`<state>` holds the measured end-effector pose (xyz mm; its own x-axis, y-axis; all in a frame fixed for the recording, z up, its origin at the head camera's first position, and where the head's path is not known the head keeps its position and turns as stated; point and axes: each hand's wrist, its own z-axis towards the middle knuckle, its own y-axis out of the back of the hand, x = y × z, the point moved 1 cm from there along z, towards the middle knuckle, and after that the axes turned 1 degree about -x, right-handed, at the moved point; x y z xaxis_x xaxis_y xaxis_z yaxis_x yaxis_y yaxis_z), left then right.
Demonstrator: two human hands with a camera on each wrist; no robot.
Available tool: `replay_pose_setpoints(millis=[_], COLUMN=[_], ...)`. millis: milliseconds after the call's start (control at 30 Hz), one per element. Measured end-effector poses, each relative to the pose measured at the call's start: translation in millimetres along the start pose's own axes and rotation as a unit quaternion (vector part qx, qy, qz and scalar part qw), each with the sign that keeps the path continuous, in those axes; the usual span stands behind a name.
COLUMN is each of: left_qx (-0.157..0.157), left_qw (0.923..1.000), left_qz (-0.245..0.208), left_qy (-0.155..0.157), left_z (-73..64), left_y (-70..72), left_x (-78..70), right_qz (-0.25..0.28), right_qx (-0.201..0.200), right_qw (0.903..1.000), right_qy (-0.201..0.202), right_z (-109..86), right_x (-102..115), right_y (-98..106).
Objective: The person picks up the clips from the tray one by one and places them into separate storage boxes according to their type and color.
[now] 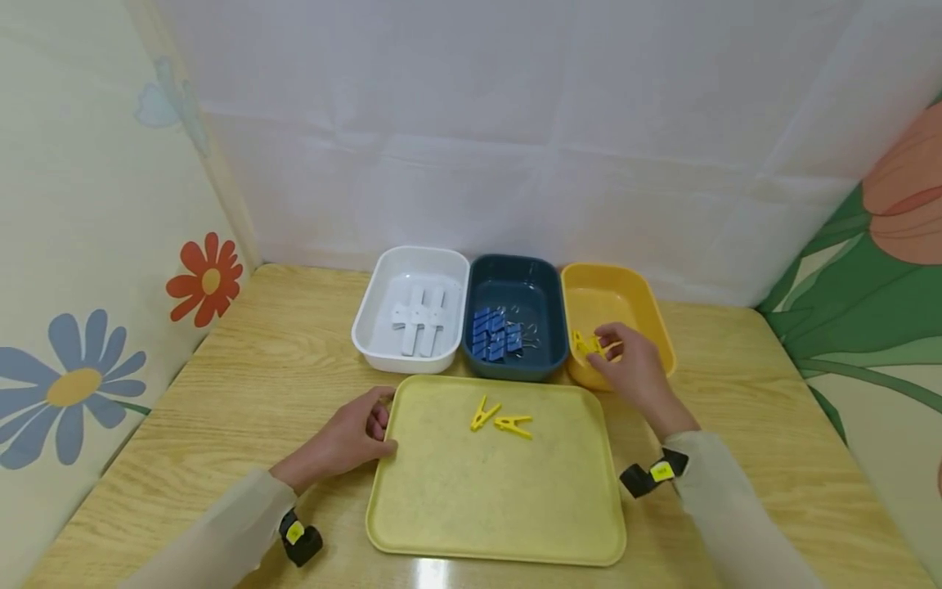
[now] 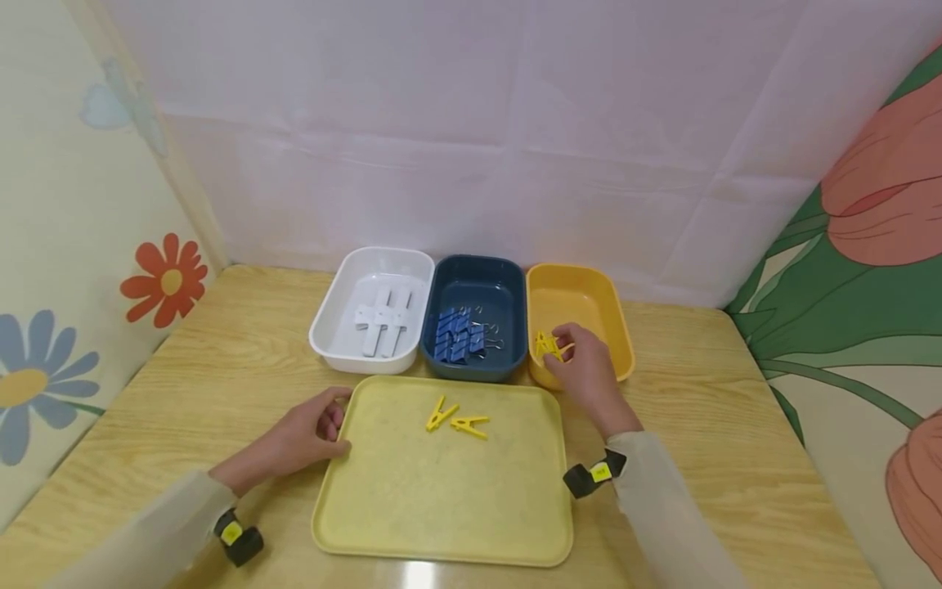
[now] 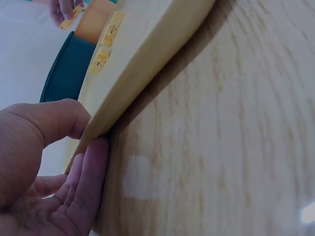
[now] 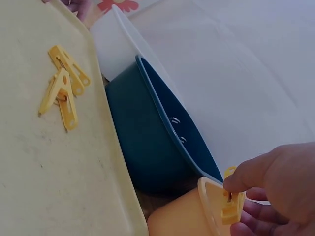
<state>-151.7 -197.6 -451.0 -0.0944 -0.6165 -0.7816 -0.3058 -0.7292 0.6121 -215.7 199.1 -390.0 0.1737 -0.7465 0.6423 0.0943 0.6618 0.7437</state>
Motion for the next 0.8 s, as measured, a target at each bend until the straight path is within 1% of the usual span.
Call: replay_pose_setpoints(millis=[267, 533, 800], left_qx=[0.001, 0.004, 0.002], left_qw=[1.0000, 1.0000, 1.0000], left_qz=[0.001, 0.002, -0.002], left_qy=[0.004, 0.005, 0.004], left_z=[-0.1, -0.5, -0.3], left_y=[0.5, 0.8, 0.5], left_x=[-1.5, -2.8, -1.7], right_qz=[-0.015, -0.022, -0.038], right_qx=[0.010, 0.011, 0.031], right_qw=[0.9994, 0.9989, 0.9966], right_qy=[-0.031, -0.040, -0.065], right_z=[10.5, 21.5, 32.2], right_x=[-8.6, -13.2, -18.9], right_y=[0.0, -2.5, -4.4])
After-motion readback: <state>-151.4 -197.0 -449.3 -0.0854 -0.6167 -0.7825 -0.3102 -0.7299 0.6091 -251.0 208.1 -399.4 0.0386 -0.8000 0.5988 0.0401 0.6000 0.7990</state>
